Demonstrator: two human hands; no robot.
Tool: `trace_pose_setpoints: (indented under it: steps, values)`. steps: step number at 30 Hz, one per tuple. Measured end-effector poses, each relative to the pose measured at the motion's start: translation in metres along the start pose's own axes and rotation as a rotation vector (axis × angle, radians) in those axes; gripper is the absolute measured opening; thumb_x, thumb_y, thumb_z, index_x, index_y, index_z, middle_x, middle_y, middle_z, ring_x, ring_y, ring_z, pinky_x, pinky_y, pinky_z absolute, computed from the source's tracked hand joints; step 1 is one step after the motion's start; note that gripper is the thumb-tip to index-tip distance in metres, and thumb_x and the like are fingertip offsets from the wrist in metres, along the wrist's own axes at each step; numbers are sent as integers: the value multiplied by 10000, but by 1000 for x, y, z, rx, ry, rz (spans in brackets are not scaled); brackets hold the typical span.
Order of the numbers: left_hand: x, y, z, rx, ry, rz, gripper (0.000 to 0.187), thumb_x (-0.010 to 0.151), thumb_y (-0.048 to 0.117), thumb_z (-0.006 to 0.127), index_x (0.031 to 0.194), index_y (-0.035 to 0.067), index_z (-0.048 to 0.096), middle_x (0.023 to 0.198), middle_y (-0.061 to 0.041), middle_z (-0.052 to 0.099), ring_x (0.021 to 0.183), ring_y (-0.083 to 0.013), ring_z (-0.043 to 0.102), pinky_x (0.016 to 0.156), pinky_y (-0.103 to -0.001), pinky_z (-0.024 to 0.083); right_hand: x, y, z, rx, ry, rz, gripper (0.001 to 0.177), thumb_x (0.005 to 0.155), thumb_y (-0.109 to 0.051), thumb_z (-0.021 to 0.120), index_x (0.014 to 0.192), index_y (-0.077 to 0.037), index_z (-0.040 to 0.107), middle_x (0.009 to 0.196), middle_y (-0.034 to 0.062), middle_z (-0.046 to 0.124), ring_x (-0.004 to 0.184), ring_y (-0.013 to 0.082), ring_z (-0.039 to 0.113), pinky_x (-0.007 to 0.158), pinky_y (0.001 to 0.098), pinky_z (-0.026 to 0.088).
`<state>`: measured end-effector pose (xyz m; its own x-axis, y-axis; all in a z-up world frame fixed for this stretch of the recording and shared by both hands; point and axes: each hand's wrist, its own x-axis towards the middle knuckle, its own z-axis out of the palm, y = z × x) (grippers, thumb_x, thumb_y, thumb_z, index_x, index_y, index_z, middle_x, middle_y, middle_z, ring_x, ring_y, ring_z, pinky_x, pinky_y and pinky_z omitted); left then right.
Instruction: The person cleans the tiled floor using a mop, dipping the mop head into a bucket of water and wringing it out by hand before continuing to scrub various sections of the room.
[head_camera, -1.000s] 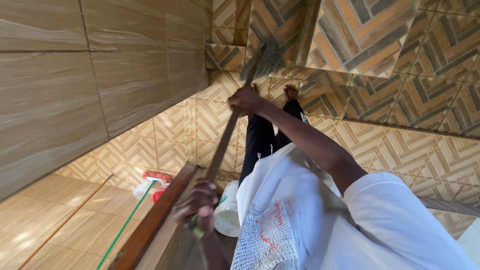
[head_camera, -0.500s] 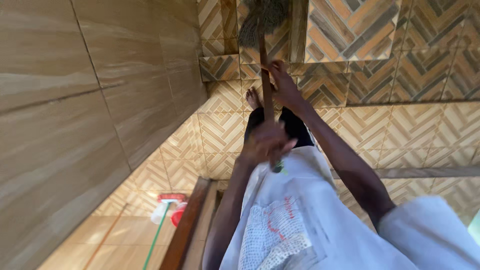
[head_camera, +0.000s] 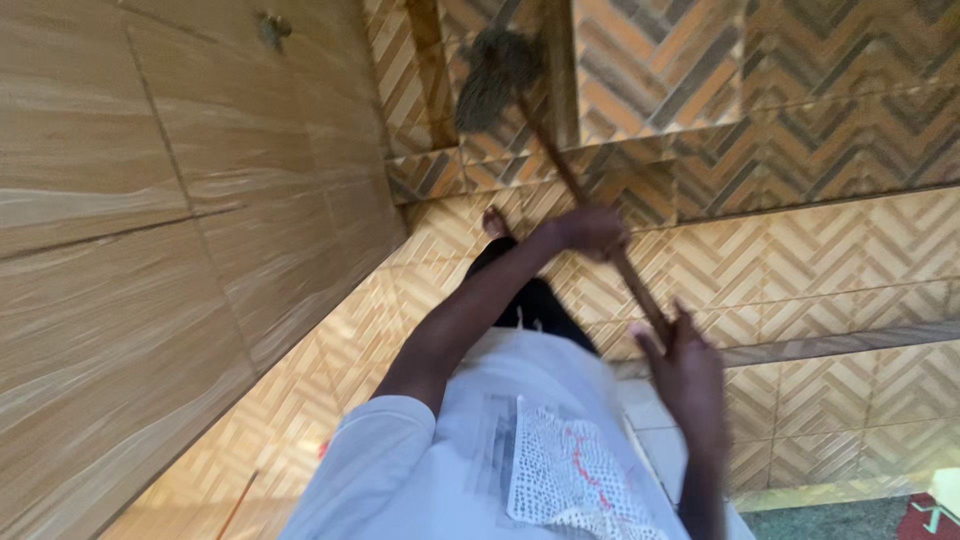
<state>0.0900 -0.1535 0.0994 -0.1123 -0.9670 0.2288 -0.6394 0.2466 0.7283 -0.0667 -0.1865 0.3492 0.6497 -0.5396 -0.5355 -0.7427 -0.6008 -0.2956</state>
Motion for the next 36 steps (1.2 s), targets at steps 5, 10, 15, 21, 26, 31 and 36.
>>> trace_pose_setpoints:
  steps: [5,10,15,21,26,31,36]
  values:
    - [-17,10,56,-9,-47,50,174,472,217,665,588,117,582,572,-98,563,594,-311,558,554,-421,451,-33,37,54,-104,12,114,380,803,-298,515,1138,-119,524,804,184,616,703,362,593,562,467,460]
    - [-51,56,79,8,-224,-50,147,485,218,640,575,116,584,604,-93,574,640,-304,568,571,-420,456,-93,45,87,2,12,45,371,804,-284,505,1143,-135,510,735,180,612,655,344,595,571,444,466]
    - [-64,101,119,37,-331,145,181,470,238,637,530,73,591,597,-115,571,632,-315,565,565,-416,467,-155,61,104,57,-72,222,370,786,-307,514,1134,-184,538,726,189,618,676,356,597,606,450,460]
    - [-55,166,183,-84,-493,188,207,604,297,631,548,99,600,581,-125,578,594,-327,569,535,-429,459,-225,128,127,-6,-35,270,383,767,-383,520,1075,-165,586,767,188,627,722,369,602,638,442,480]
    - [-63,214,213,-143,-605,170,287,663,364,623,696,79,611,678,-138,598,646,-320,585,608,-408,482,-269,161,154,-2,-123,380,385,759,-413,540,1039,-159,613,753,174,641,712,345,626,641,420,495]
    - [-90,209,243,-249,-667,160,239,647,311,619,688,75,615,682,-135,604,660,-324,583,597,-423,474,-272,165,197,353,-187,561,294,797,-242,584,1038,-74,595,688,194,610,583,287,612,537,409,500]
    - [-133,174,294,-2,-740,63,131,595,242,647,644,123,624,680,-77,615,686,-257,610,613,-405,494,-249,134,234,745,75,193,425,743,-69,576,1164,-63,523,1042,175,614,904,237,592,762,315,441]
